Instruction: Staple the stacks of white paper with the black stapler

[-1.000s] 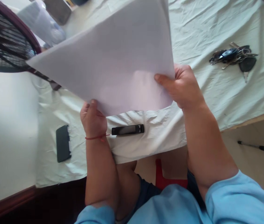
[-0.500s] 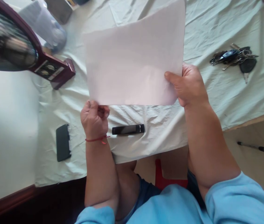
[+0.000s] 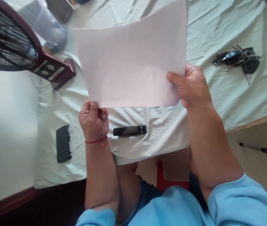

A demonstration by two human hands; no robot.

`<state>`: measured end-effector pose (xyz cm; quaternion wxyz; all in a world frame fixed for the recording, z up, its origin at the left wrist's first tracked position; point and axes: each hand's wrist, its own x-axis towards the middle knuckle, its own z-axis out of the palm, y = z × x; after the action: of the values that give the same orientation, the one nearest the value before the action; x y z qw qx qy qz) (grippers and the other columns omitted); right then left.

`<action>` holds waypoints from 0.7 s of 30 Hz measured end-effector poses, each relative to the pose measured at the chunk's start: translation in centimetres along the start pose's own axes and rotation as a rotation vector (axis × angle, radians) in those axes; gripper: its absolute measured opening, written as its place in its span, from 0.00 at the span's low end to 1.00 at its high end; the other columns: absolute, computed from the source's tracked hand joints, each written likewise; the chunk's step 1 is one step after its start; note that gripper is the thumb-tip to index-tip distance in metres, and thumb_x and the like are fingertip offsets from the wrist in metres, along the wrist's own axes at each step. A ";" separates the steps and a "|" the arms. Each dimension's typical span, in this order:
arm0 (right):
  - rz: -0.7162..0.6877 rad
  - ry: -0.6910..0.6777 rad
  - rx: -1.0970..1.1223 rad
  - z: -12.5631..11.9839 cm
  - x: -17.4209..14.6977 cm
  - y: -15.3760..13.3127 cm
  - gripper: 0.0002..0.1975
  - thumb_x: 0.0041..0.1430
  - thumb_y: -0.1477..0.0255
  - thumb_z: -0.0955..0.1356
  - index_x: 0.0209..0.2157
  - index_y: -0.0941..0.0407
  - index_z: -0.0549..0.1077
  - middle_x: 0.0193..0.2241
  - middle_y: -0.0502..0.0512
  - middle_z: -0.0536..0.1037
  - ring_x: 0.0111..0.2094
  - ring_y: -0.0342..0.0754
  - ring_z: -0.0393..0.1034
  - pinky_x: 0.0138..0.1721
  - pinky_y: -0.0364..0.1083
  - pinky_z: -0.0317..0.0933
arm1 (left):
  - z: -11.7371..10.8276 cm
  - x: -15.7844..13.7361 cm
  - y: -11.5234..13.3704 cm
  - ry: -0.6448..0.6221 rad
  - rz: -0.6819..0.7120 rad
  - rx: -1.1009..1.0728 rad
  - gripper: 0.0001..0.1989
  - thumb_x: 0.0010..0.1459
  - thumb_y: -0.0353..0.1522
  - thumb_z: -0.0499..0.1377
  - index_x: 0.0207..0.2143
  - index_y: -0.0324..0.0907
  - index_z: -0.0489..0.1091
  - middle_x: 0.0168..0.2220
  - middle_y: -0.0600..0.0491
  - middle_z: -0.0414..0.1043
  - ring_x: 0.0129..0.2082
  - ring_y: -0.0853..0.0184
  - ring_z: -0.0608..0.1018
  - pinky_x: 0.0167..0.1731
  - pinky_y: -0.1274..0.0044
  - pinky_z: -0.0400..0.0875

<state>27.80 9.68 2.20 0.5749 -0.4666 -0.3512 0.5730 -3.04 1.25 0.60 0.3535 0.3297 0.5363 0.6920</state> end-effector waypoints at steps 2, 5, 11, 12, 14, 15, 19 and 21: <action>0.005 -0.009 0.023 0.0 0.0 -0.2 0.21 0.45 0.69 0.87 0.40 0.49 0.83 0.51 0.50 0.90 0.65 0.58 0.82 0.72 0.59 0.78 | -0.1 0.0 0.1 -0.012 0.051 -0.038 0.14 0.65 0.38 0.81 0.39 0.45 0.80 0.23 0.62 0.69 0.18 0.76 0.66 0.19 0.83 0.61; 0.020 -0.017 0.054 -0.2 0.1 -0.3 0.21 0.43 0.71 0.85 0.39 0.51 0.82 0.50 0.51 0.90 0.64 0.59 0.83 0.75 0.61 0.76 | -0.2 -0.4 0.7 -0.044 0.097 -0.092 0.22 0.58 0.39 0.85 0.53 0.52 0.86 0.24 0.62 0.69 0.20 0.75 0.67 0.21 0.83 0.62; 0.105 -0.019 0.077 -0.6 0.2 -0.5 0.21 0.42 0.78 0.81 0.41 0.56 0.82 0.46 0.58 0.90 0.64 0.63 0.83 0.76 0.67 0.73 | 0.1 -1.6 2.2 -0.202 0.152 -0.099 0.30 0.51 0.42 0.88 0.57 0.61 0.89 0.53 0.55 0.86 0.28 0.74 0.72 0.25 0.79 0.68; 0.118 -0.019 0.071 -0.6 0.1 -0.5 0.21 0.43 0.78 0.81 0.42 0.56 0.82 0.46 0.59 0.90 0.63 0.63 0.83 0.75 0.67 0.74 | 0.2 -1.7 2.4 -0.206 0.159 -0.093 0.31 0.50 0.41 0.88 0.57 0.63 0.88 0.56 0.55 0.85 0.31 0.73 0.74 0.27 0.78 0.69; 0.128 -0.010 0.061 -0.6 0.0 -0.7 0.18 0.45 0.79 0.80 0.41 0.56 0.82 0.45 0.60 0.90 0.61 0.62 0.84 0.72 0.65 0.76 | 0.2 -1.8 2.6 -0.208 0.161 -0.085 0.34 0.49 0.39 0.89 0.58 0.67 0.87 0.56 0.57 0.85 0.36 0.70 0.77 0.29 0.78 0.69; 0.128 -0.001 0.060 -0.6 -0.1 -0.7 0.17 0.46 0.79 0.80 0.41 0.56 0.83 0.44 0.61 0.90 0.60 0.61 0.84 0.71 0.64 0.77 | 0.2 -1.9 2.7 -0.211 0.158 -0.085 0.36 0.49 0.38 0.89 0.59 0.68 0.85 0.54 0.58 0.85 0.37 0.69 0.77 0.29 0.78 0.68; 0.139 0.019 0.048 -0.6 -0.3 -0.8 0.17 0.45 0.80 0.78 0.40 0.55 0.84 0.45 0.59 0.91 0.57 0.59 0.85 0.70 0.61 0.78 | 0.2 -1.7 2.7 -0.167 0.129 -0.073 0.37 0.47 0.39 0.89 0.59 0.65 0.84 0.44 0.58 0.85 0.26 0.73 0.69 0.24 0.77 0.62; 0.146 0.015 0.039 -0.7 -0.3 -0.8 0.18 0.46 0.80 0.79 0.41 0.55 0.84 0.46 0.59 0.91 0.58 0.59 0.85 0.71 0.61 0.77 | 0.1 -1.6 2.5 -0.109 0.111 -0.044 0.30 0.48 0.39 0.89 0.52 0.58 0.86 0.33 0.59 0.79 0.21 0.74 0.61 0.20 0.77 0.58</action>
<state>28.64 9.34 2.76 0.5431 -0.4841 -0.3008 0.6166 -2.46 -0.48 2.91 0.3506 0.3881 0.4817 0.7031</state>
